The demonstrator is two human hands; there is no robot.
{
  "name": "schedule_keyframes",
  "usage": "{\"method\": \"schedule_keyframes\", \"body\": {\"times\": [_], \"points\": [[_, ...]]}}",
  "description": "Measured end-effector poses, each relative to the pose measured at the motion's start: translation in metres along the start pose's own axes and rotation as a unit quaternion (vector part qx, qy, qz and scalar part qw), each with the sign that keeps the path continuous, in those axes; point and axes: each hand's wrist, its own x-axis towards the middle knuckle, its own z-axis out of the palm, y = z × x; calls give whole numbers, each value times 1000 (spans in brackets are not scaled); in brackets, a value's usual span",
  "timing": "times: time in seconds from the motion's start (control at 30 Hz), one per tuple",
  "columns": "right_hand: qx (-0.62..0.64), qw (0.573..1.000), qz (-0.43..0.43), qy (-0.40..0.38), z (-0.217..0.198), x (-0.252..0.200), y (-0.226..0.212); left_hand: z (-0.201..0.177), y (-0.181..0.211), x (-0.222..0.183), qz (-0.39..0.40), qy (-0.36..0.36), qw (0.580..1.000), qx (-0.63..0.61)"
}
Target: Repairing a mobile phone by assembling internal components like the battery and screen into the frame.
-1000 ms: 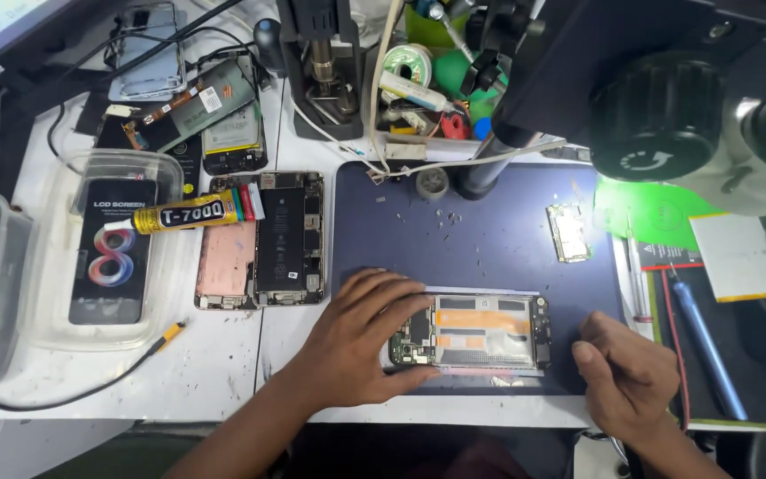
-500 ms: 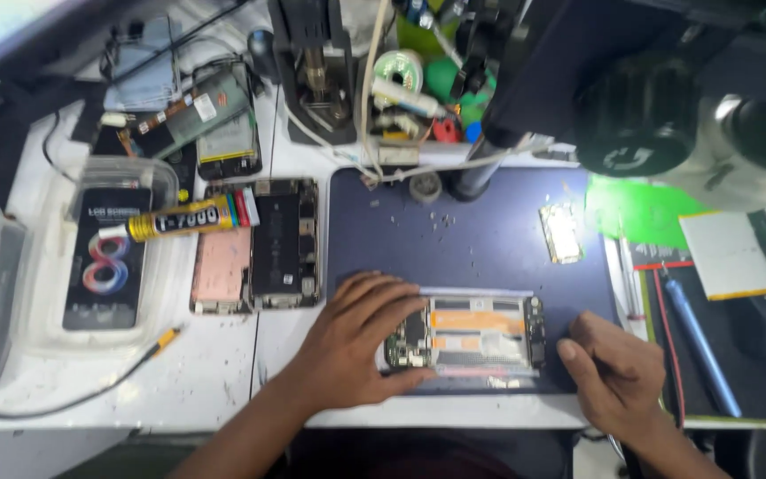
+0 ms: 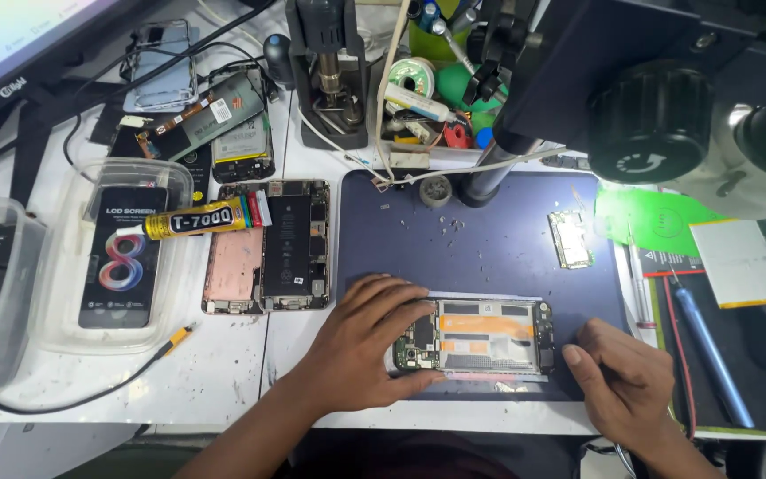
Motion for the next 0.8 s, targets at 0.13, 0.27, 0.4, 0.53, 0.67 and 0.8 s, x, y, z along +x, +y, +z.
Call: {"method": "schedule_keyframes", "body": {"times": [0.13, 0.27, 0.4, 0.53, 0.67, 0.8], "points": [[0, 1000, 1, 0, 1, 0, 0, 1, 0, -1, 0, 1, 1000, 5], [5, 1000, -2, 1, 1, 0, 1, 0, 0, -1, 2, 1, 1000, 6], [7, 1000, -6, 0, 2, -1, 1, 1, 0, -1, 6, 2, 1000, 5], [3, 1000, -5, -1, 2, 0, 1, -1, 0, 0, 6, 7, 1000, 5], [1, 1000, -11, -2, 3, 4, -4, -1, 0, 0, 10, 5, 1000, -1], [4, 1000, -8, -2, 3, 2, -1, -1, -1, -2, 2, 3, 1000, -6]]}}
